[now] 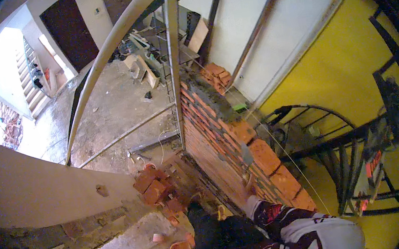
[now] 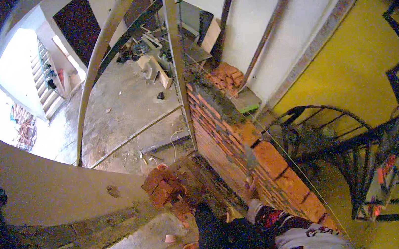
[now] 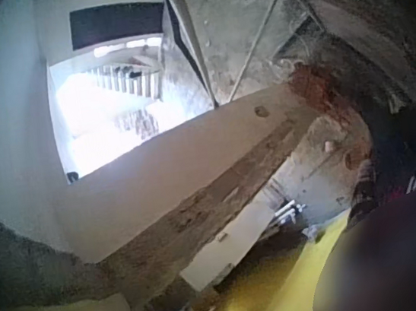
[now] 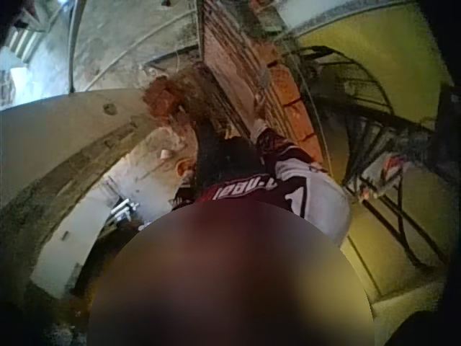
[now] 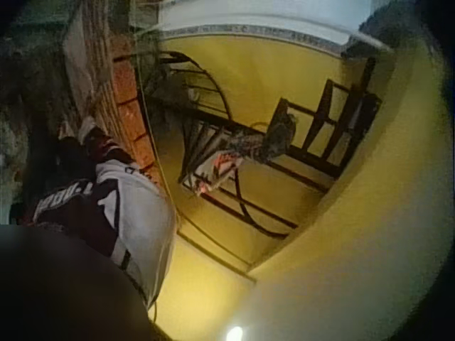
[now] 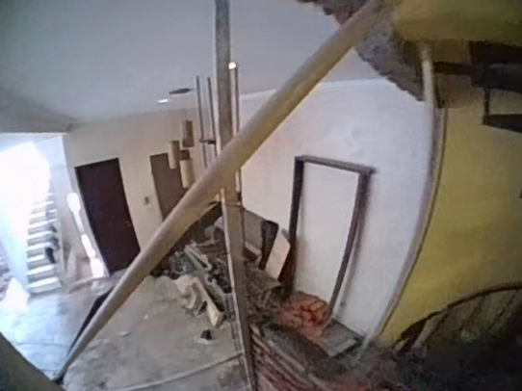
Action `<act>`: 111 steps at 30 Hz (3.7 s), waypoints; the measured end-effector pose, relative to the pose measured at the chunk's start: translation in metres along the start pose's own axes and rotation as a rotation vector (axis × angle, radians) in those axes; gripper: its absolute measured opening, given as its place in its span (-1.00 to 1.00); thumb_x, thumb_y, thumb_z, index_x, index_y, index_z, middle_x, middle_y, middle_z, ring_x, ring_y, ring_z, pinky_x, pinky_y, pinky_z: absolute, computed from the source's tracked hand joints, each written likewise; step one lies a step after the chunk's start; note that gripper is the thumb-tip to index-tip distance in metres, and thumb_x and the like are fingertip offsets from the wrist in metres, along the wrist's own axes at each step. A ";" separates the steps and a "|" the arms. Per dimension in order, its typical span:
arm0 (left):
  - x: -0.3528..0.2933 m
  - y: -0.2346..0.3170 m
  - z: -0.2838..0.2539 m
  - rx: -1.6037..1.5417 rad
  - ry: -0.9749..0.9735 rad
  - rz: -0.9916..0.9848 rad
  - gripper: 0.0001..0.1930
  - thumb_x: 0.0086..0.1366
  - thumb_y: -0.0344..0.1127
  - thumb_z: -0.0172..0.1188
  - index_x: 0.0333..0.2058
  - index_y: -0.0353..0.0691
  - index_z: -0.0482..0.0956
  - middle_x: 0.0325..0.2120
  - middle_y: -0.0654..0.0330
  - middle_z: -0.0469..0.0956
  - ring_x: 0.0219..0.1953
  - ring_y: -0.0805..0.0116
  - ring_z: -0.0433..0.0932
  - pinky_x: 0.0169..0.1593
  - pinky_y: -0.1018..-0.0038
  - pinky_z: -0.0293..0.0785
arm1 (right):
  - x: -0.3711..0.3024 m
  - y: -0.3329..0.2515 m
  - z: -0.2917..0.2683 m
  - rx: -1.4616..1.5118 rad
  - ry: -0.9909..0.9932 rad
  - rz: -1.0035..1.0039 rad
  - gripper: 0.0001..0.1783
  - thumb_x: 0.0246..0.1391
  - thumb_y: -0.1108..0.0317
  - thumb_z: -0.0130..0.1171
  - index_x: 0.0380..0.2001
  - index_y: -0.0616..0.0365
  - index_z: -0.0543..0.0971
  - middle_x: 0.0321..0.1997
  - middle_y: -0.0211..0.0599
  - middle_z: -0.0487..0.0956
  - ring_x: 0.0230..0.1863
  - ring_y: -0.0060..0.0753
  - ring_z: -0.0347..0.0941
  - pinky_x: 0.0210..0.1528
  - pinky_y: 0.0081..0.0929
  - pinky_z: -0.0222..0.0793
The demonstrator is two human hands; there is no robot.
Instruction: The person builds a brick wall by repeatedly scooping mortar from a bucket with a trowel, spreading it on the wall, and placing bricks. The person also uses a string line to align the bricks and taps them into position.
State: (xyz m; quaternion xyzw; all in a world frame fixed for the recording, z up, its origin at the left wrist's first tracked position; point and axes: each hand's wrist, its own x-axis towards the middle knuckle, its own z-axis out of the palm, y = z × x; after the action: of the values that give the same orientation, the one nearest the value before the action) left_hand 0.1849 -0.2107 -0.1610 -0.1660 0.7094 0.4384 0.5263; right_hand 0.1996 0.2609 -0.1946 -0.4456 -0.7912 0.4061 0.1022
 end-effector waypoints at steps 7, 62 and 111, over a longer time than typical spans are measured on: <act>0.031 0.092 0.016 0.261 -0.302 0.205 -0.59 0.21 -0.08 0.21 -0.01 -0.12 0.54 -0.23 0.10 0.63 -0.25 0.14 0.57 -0.26 0.17 0.52 | -0.117 0.051 -0.110 -0.343 -0.281 0.183 -0.22 0.17 -0.12 0.09 0.29 0.14 0.21 0.11 -0.09 0.51 -0.02 -0.05 0.51 -0.03 -0.14 0.44; 0.096 0.391 0.037 1.939 -0.347 -0.072 -0.59 0.31 -0.03 0.18 0.08 0.00 0.46 -0.19 0.07 0.56 -0.17 0.09 0.55 -0.10 0.16 0.49 | -0.490 0.085 0.134 1.280 1.515 1.952 -0.76 -0.04 0.31 0.34 -0.49 0.02 0.43 -0.65 -0.41 0.40 -0.70 -0.43 0.29 -0.67 -0.40 0.20; 0.071 0.039 0.048 1.433 -0.147 -0.101 -0.40 0.21 0.06 0.19 0.22 0.19 0.30 0.13 -0.07 0.30 -0.03 -0.35 0.40 -0.03 -0.22 0.34 | -0.356 0.275 0.139 0.442 0.306 0.849 -0.64 0.01 0.33 0.16 -0.07 0.14 0.51 -0.28 -0.30 0.56 -0.32 -0.24 0.48 -0.23 -0.21 0.45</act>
State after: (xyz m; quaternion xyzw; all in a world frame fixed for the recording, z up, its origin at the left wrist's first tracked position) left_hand 0.1588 -0.1343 -0.2102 0.2174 0.7767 -0.1497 0.5720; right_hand 0.5046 -0.0212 -0.4155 -0.7504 -0.4111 0.4997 0.1349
